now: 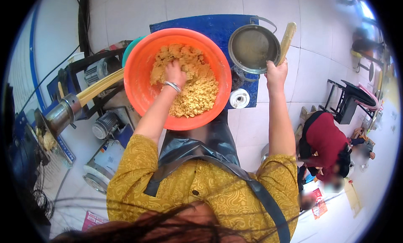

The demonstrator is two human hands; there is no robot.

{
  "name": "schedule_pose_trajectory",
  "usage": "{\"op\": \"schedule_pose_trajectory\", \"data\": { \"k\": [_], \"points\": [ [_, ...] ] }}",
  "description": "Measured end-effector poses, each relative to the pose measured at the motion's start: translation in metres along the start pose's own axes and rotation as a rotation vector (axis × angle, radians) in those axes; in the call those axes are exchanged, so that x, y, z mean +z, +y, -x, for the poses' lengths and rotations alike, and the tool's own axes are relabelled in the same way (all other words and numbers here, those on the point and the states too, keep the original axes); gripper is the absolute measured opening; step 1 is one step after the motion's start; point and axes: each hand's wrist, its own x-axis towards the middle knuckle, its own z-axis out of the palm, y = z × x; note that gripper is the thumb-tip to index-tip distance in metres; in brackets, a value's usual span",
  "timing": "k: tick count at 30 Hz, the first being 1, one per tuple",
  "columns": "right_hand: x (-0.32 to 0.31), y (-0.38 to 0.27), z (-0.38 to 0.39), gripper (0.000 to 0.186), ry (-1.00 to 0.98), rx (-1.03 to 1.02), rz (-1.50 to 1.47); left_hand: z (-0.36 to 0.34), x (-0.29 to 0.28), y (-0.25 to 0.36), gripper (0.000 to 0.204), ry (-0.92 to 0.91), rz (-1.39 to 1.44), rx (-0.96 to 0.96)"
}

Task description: The person mixes a yellow dough-like substance in a red basin using a wooden stick and their hands. They repeatedly scoop portions of the mixture and feed them into a blue noodle-making machine, which extrudes long strands of noodles into a green basin below. The person occasionally adds liquid from a metal container to the mixture in the red basin.

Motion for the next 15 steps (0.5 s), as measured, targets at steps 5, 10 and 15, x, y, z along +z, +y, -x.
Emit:
{"op": "schedule_pose_trajectory", "data": {
  "k": [5, 10, 15],
  "points": [
    [0.002, -0.024, 0.039, 0.029, -0.079, -0.076, 0.014, -0.012, -0.012, -0.061, 0.067, -0.128, -0.280, -0.019],
    [0.017, -0.026, 0.056, 0.027, -0.144, -0.082, -0.031, -0.025, -0.035, -0.078, 0.055, -0.191, -0.247, 0.072],
    [0.035, -0.037, 0.071, 0.028, -0.154, -0.139, -0.034, -0.058, -0.032, -0.115, 0.047, -0.160, 0.082, -0.007]
  ]
}}
